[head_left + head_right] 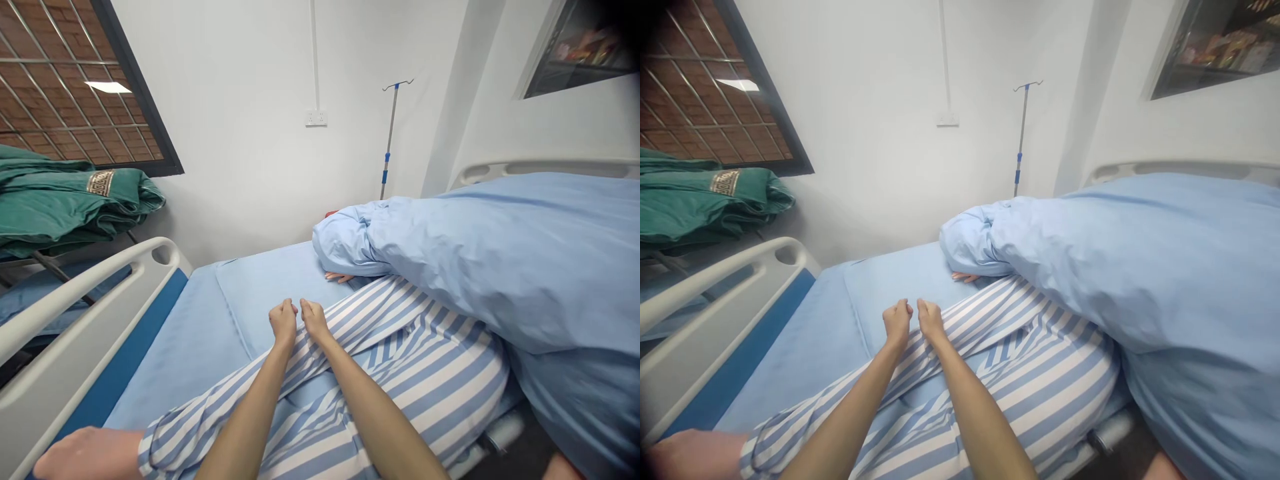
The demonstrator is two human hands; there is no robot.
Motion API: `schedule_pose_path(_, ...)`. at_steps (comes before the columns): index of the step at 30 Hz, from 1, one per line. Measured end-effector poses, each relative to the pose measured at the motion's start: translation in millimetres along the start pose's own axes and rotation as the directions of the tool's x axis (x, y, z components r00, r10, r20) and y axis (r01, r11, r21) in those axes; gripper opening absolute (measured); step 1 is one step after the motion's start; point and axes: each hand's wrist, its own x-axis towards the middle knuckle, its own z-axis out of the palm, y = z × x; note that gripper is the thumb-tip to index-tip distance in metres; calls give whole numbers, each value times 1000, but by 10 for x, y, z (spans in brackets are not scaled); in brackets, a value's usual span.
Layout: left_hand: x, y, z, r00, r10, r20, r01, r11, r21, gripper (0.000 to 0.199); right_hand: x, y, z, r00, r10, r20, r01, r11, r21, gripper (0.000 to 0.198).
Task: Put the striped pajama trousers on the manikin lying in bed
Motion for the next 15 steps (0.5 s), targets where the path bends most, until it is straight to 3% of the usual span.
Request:
schedule_pose_path(7,-215,-197,204,993,116,11,-114,948,298,40,1,-43,-27,999,4,-49,-7,998,-64,42)
schedule_pose_path(12,-212,-220,182,986,155,61,-166,949,269,39,83,-206,-191,976,-190,109,215,930,-299,41)
schedule_pose_path(15,-216,-196,191,985,172,28,-173,946,273,39,84,-192,-274,975,-193,115,221,911,-348,43)
